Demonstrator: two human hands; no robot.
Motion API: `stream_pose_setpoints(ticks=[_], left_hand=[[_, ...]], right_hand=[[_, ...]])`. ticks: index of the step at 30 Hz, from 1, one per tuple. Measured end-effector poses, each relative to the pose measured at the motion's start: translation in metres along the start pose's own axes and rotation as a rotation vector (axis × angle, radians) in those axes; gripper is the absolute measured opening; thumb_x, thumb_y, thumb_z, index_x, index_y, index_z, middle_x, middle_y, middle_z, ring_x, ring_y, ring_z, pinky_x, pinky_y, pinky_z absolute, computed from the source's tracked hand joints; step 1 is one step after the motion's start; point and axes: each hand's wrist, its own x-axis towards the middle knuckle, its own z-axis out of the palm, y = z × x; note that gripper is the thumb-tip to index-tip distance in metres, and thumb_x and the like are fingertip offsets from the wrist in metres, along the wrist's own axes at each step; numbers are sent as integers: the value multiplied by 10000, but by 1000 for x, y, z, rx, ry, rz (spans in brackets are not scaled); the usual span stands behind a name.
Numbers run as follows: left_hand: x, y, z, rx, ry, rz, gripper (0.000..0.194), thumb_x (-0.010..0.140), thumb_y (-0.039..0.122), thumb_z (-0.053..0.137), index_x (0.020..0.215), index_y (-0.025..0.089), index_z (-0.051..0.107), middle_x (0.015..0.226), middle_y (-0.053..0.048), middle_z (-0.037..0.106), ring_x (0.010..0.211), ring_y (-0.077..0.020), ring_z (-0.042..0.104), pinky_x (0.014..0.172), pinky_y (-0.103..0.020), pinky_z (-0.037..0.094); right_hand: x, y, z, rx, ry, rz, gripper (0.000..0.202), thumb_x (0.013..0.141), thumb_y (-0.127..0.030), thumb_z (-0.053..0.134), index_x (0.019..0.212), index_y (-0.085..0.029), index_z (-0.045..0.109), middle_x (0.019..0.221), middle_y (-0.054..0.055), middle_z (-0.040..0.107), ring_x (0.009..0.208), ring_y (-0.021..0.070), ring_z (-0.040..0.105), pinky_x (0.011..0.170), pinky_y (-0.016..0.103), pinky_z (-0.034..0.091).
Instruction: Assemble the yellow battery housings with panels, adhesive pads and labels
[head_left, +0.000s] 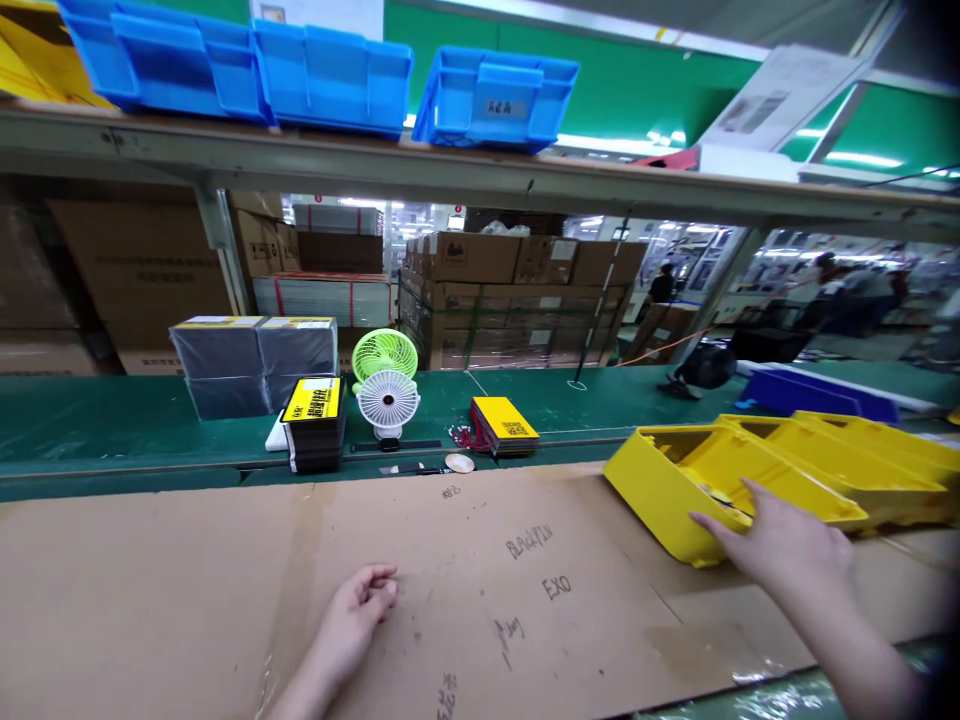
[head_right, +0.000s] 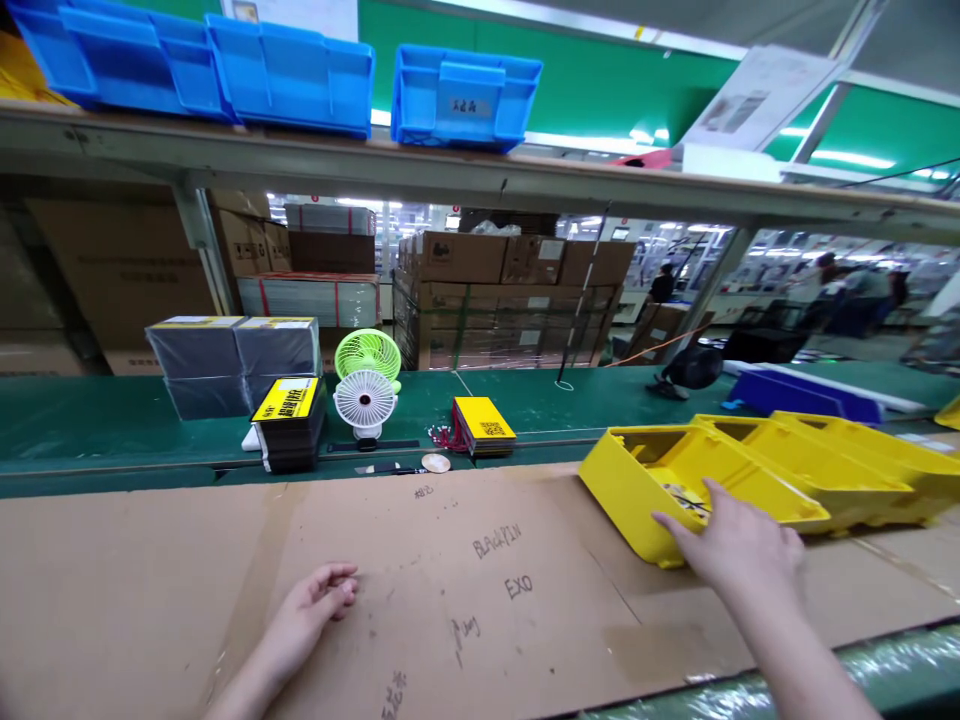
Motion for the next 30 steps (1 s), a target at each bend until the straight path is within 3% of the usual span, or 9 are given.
stream_pose_setpoints(ticks=[1, 3, 6, 9, 12, 16, 19, 24, 30], left_hand=[[2, -2, 0, 2, 1, 3, 459, 691, 485, 638, 1004, 150, 615, 872, -54, 627, 799, -169, 575, 693, -273, 439], [4, -5, 0, 7, -5, 12, 438, 701, 466, 632, 1003, 150, 611, 858, -48, 617, 772, -161, 564, 672, -267, 429], [6, -7, -1, 26, -15, 11, 413, 722, 451, 611, 1013, 157, 605, 858, -44, 610, 757, -157, 554, 662, -266, 421], [5, -3, -1, 42, -18, -3, 409, 725, 459, 597, 1004, 160, 604, 852, -43, 599, 742, -156, 549, 649, -267, 421], [6, 0, 0, 53, -14, -19, 406, 720, 456, 595, 986, 149, 598, 807, -31, 576, 712, -149, 537, 627, -262, 415], [9, -2, 0, 62, -8, -24, 394, 719, 434, 592, 982, 139, 587, 741, -7, 534, 651, -132, 503, 584, -248, 393], [13, -7, -1, 74, -12, -5, 372, 730, 412, 584, 982, 138, 589, 709, 3, 519, 621, -120, 479, 573, -240, 380], [15, -10, -2, 73, -19, 6, 354, 752, 401, 568, 987, 136, 586, 682, 18, 486, 602, -110, 461, 573, -234, 369], [16, -10, -1, 70, -32, -9, 350, 759, 387, 560, 992, 127, 573, 720, 2, 499, 617, -113, 473, 570, -236, 373]], right_hand=[[0, -19, -8, 14, 81, -8, 780, 718, -692, 419, 1078, -24, 602, 805, 277, 603, 802, 362, 534, 656, 451, 278], [-4, -69, -24, 116, 95, -100, 624, 800, -544, 439, 1183, -59, 529, 1032, 269, 587, 990, 362, 515, 779, 458, 331], [-7, -149, -32, 249, -104, -273, 504, 840, -453, 436, 1202, -110, 509, 1198, 190, 544, 1138, 310, 466, 945, 426, 329], [4, -213, -15, 304, -320, -268, 503, 857, -412, 411, 1280, -144, 447, 1343, 151, 438, 1249, 310, 367, 995, 453, 305], [29, -254, 16, 320, -373, -273, 515, 873, -363, 394, 1320, -107, 399, 1384, 156, 389, 1288, 293, 319, 1017, 411, 299], [54, -287, 49, 326, -425, -282, 505, 872, -282, 402, 1330, -71, 380, 1395, 165, 376, 1297, 289, 307, 1019, 398, 285], [53, -302, 60, 324, -448, -257, 483, 879, -235, 372, 1333, -69, 370, 1362, 168, 424, 1268, 286, 351, 991, 412, 302], [42, -313, 60, 307, -408, -184, 418, 889, -186, 316, 1265, -70, 454, 1306, 187, 480, 1203, 295, 410, 986, 456, 269], [42, -312, 49, 310, -366, -220, 375, 880, -177, 329, 1145, -40, 556, 1171, 207, 572, 1066, 296, 490, 949, 423, 295]])
